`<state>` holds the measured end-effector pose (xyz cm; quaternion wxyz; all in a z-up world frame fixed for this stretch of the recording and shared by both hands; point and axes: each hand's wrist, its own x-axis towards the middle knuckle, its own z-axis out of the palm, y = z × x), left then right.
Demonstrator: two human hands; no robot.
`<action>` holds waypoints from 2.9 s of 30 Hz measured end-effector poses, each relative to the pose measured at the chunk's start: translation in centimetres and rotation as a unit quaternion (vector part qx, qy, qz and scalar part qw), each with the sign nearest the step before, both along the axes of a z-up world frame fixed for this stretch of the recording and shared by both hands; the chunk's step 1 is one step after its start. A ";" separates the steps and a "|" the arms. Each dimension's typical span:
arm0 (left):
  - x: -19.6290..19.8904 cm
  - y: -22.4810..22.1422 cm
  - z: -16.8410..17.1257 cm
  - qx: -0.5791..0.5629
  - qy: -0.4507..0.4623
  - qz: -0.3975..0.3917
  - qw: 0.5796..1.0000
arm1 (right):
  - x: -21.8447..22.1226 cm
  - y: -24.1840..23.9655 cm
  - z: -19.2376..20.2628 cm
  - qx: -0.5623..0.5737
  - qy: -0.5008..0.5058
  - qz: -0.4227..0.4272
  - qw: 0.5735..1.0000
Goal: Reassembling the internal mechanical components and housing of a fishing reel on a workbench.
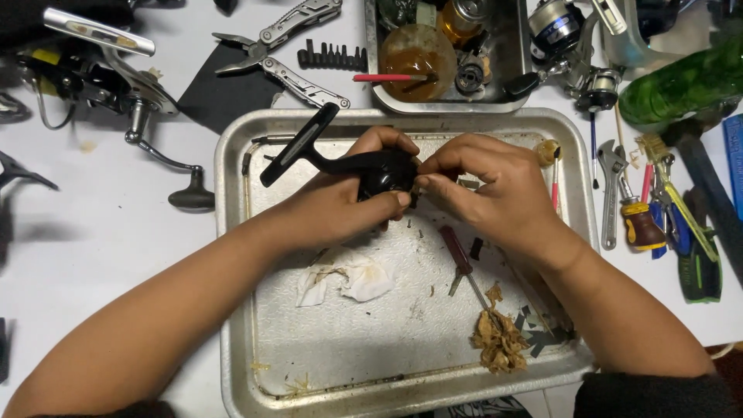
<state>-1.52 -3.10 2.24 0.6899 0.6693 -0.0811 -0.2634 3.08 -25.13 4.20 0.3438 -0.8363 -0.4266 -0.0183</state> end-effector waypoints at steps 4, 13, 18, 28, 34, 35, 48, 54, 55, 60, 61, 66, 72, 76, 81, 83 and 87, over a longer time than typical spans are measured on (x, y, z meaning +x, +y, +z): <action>-0.1 0.0 -0.2 -0.033 -0.010 -0.007 0.999 | 0.0 -0.2 -0.2 0.021 0.130 -0.047 0.990; 0.3 0.2 -1.0 -0.020 0.034 0.001 0.999 | 0.5 -0.5 -1.3 0.083 0.349 -0.091 0.929; 0.9 0.1 -3.3 -0.272 0.060 0.042 0.959 | 0.5 -1.1 -1.2 0.094 0.309 -0.085 0.943; 1.4 0.2 -2.1 -0.267 0.109 0.186 0.939 | -0.4 -0.8 -2.1 -0.214 -0.047 0.185 0.958; 1.4 0.1 -2.4 -0.277 0.094 0.187 0.938 | -0.7 -0.7 -3.6 -0.222 -0.150 0.176 0.947; 1.4 0.1 -2.5 -0.280 0.095 0.189 0.936 | -0.7 -0.6 -3.6 -0.222 -0.153 0.177 0.946; 0.7 -0.7 -0.1 0.000 0.099 0.048 0.994 | 0.3 -1.4 -1.0 0.034 -0.021 0.032 0.999; 0.4 -1.2 0.3 0.094 0.141 -0.053 0.984 | -0.6 1.2 0.1 0.069 -0.061 0.089 0.992; 0.3 -1.1 0.4 0.093 0.141 -0.053 0.984 | -0.6 1.0 0.0 0.069 -0.060 0.089 0.992; 0.3 -0.9 0.6 0.071 0.108 -0.061 0.990 | -0.6 0.4 -0.4 0.008 -0.098 0.065 0.993; 0.2 -1.0 0.9 0.070 0.108 -0.061 0.990 | -0.6 0.3 -0.6 0.007 -0.097 0.066 0.993; 0.1 -1.1 1.4 0.114 0.119 -0.056 0.985 | -0.7 0.1 -0.9 -0.032 -0.132 0.060 0.989; -0.2 -1.1 0.4 0.034 0.080 -0.082 0.993 | -1.2 0.4 -0.3 -0.022 -0.173 0.087 0.981; -0.3 -1.0 1.1 0.078 0.072 -0.079 0.991 | -1.2 0.5 -0.2 -0.029 -0.172 0.091 0.980; -0.2 -1.1 1.9 0.145 0.112 -0.087 0.979 | -1.1 0.9 1.1 -0.032 0.019 0.023 0.999; -0.3 -1.0 1.7 0.111 0.123 -0.073 0.984 | -0.8 1.0 1.0 -0.027 0.028 0.026 0.999; 0.1 -1.0 0.5 0.098 0.115 -0.062 0.987 | -0.2 0.7 -0.1 -0.016 -0.047 0.064 0.997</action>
